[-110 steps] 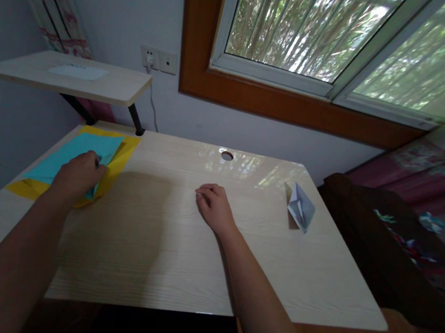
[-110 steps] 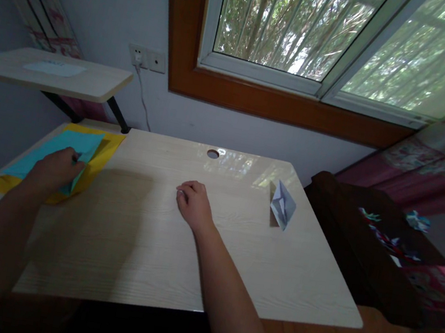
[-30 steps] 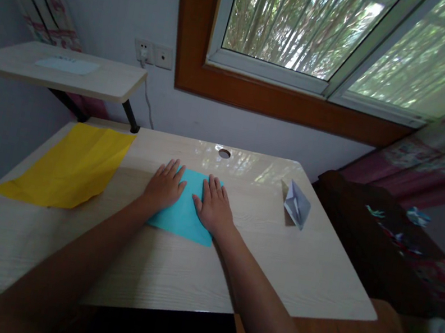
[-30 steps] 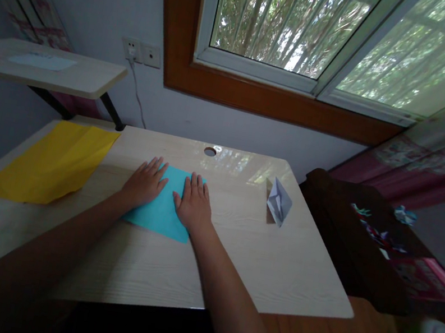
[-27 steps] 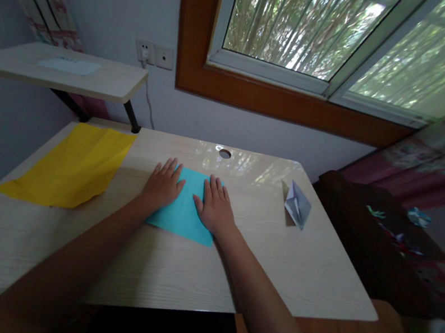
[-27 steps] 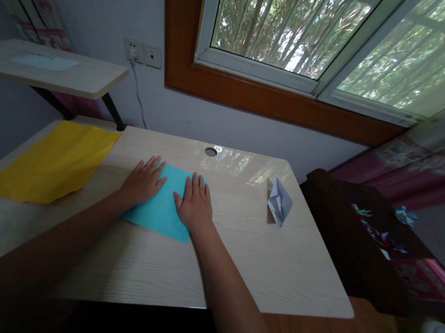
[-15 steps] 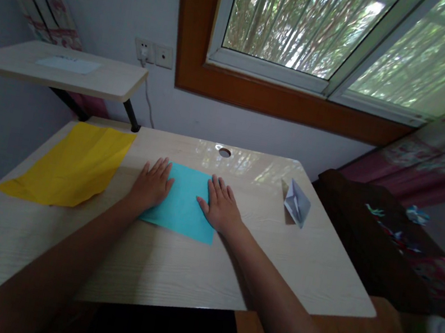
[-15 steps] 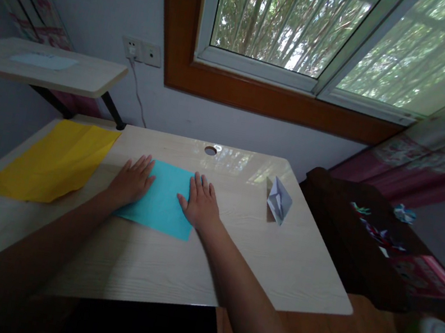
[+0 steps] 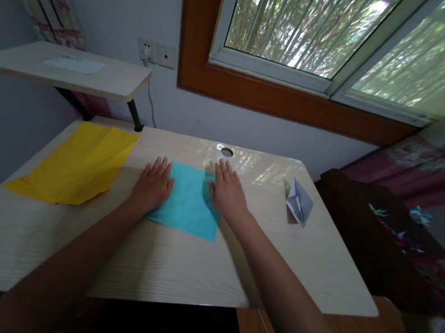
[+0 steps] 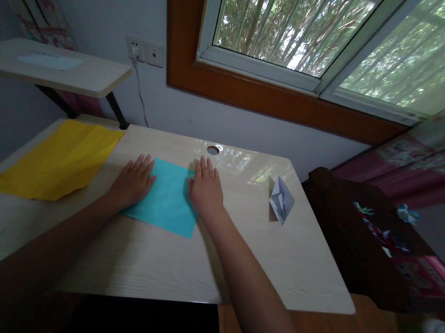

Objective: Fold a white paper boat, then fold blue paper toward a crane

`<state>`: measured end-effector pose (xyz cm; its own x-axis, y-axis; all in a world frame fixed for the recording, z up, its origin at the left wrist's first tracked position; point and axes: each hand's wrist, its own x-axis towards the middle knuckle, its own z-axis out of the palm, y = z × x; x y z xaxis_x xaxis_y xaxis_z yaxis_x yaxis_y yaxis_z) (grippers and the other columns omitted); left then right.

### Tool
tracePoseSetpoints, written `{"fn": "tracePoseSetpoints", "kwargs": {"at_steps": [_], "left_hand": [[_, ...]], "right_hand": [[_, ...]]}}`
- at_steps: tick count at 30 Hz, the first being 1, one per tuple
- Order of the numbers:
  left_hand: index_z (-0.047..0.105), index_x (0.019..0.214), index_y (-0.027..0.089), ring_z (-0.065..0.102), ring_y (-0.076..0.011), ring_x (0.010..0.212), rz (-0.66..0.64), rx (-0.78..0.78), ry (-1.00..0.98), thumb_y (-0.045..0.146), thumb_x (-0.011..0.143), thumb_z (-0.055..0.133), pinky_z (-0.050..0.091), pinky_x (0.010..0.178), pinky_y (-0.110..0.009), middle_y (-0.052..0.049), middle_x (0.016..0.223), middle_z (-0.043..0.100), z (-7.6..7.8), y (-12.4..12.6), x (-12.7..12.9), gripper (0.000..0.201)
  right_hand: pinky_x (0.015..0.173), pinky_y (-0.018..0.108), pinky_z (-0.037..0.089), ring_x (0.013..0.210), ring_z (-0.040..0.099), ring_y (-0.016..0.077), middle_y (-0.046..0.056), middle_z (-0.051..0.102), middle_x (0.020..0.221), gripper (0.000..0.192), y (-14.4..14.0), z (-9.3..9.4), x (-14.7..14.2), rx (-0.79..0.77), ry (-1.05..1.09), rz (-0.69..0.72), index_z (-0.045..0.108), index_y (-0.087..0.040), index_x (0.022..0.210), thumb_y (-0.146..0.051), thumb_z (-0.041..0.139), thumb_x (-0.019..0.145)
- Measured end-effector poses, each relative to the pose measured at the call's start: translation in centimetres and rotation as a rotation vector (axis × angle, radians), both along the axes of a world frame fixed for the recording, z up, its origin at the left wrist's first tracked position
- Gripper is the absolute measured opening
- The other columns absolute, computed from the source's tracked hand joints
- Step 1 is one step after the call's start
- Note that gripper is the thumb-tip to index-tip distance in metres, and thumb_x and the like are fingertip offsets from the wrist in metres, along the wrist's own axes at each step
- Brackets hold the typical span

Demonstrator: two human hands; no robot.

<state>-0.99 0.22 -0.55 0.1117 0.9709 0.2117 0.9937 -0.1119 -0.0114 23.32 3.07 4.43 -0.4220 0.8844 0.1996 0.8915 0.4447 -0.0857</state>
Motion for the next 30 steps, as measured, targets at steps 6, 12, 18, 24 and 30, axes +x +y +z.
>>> {"fn": "tracePoseSetpoints", "kwargs": {"at_steps": [6,12,18,24,30], "left_hand": [[0.037,0.153,0.006,0.023,-0.0306,0.153,0.024,0.015,-0.004,0.038,0.104,0.027,0.022,0.123,-0.048,-0.019,0.163,0.029,0.0,-0.2,0.0,0.06],[0.037,0.153,0.006,0.024,-0.0322,0.153,0.026,0.036,-0.007,0.037,0.104,0.028,0.021,0.123,-0.049,-0.02,0.163,0.028,-0.1,-0.3,0.1,0.06],[0.038,0.153,0.005,0.023,-0.033,0.153,0.028,0.039,-0.029,0.038,0.103,0.03,0.022,0.123,-0.051,-0.021,0.163,0.028,-0.3,-0.2,0.0,0.06],[0.042,0.151,0.008,0.023,-0.0347,0.153,0.025,0.074,-0.056,0.037,0.103,0.033,0.025,0.121,-0.057,-0.018,0.165,0.025,0.0,-0.6,0.1,0.056],[0.047,0.149,0.018,0.024,-0.0301,0.153,-0.344,0.089,-0.011,0.022,0.1,0.038,0.023,0.122,-0.055,-0.011,0.166,0.027,1.1,-1.4,1.5,0.05]], "right_hand": [[0.122,0.048,0.028,0.152,0.027,0.0304,0.02,0.03,0.162,0.059,-2.0,-2.3,-5.7,-0.057,0.091,0.2,0.039,-0.005,0.152,-0.038,0.04,0.103],[0.125,0.049,0.02,0.154,0.024,0.0293,0.018,0.028,0.163,0.069,-1.5,-4.7,-4.9,-0.038,0.084,0.143,0.037,-0.006,0.154,-0.053,0.036,0.103],[0.126,0.049,0.017,0.155,0.021,0.0288,0.016,0.024,0.165,0.074,0.1,-4.7,-2.4,-0.068,0.04,0.08,0.032,-0.007,0.156,-0.058,0.032,0.102],[0.126,0.049,0.016,0.155,0.02,0.0273,0.014,0.022,0.166,0.074,0.7,-4.9,-1.1,-0.083,0.007,0.072,0.028,-0.008,0.158,-0.058,0.03,0.103],[0.125,0.049,0.017,0.155,0.021,0.0286,0.014,0.021,0.166,0.072,0.5,-4.9,-0.8,-0.052,-0.011,0.13,0.029,-0.008,0.158,-0.055,0.031,0.103]]}}
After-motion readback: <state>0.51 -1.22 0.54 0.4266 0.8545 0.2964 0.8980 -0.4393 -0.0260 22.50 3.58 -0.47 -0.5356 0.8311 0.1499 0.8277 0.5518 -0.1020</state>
